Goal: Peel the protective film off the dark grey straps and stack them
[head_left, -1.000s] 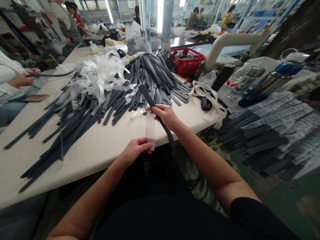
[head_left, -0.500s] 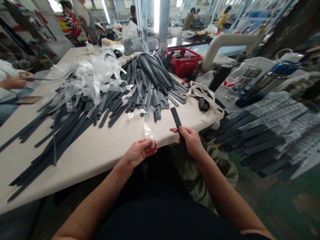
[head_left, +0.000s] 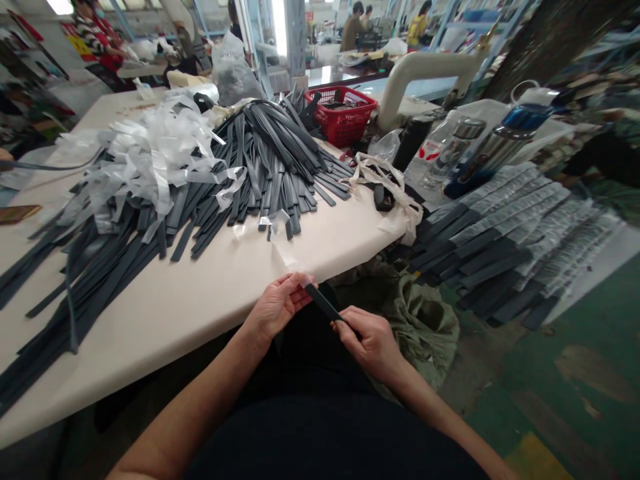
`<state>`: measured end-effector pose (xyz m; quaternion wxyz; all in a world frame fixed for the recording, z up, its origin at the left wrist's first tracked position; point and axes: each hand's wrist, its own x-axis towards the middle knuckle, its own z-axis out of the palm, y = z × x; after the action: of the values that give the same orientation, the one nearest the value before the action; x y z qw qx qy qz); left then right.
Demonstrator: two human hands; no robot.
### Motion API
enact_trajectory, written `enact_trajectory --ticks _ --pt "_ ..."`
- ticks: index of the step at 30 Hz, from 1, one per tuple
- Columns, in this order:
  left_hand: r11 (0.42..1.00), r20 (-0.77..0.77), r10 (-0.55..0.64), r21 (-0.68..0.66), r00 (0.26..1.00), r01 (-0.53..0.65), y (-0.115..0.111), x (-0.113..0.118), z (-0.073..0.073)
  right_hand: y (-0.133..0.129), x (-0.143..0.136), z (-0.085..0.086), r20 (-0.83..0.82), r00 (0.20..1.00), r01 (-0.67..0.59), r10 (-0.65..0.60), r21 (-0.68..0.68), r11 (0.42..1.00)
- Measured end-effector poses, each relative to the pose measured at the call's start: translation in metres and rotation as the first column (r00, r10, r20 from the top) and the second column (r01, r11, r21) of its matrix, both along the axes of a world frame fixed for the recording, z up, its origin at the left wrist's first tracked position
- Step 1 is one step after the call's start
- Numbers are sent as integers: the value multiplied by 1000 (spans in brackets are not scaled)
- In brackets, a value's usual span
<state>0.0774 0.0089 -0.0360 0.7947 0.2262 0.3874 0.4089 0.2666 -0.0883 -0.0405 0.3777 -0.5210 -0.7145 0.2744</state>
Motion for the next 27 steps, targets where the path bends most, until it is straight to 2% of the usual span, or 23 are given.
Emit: enact_trajectory --ticks 5,11,13,15,18,20,22,25,27 --pt "999 -37 -14 -42 999 13 -8 0 -2 7 -5 -6 -49 999 17 -22 -84 996" --pt "998 -61 -47 -47 997 44 -30 9 -18 14 -14 -13 -143 990 -24 3 -146 989" --pt "999 -70 6 -51 998 -9 -34 9 -24 3 -4 -20 -272 962 -101 32 -244 964" --pt "995 -81 81 -56 993 -86 -36 7 -28 -16 12 -32 -389 921 -148 -3 -357 922" --pt "989 -88 126 -73 988 -132 -40 1 -35 -46 39 -58 -414 894 -52 -173 -480 876" --pt "992 -105 83 -90 991 -93 -48 1 -41 -56 47 -72 -399 881 10 -256 -524 852" --pt "997 -126 -19 -81 992 9 -60 5 -47 -55 41 -77 -393 883 16 -258 -524 852" --pt "977 -161 -209 12 965 213 -76 15 -51 -38 18 -68 -402 892 1 -206 -454 891" --pt "961 -174 -255 65 951 270 -82 20 -51 -28 9 -59 -431 885 -23 -174 -415 910"
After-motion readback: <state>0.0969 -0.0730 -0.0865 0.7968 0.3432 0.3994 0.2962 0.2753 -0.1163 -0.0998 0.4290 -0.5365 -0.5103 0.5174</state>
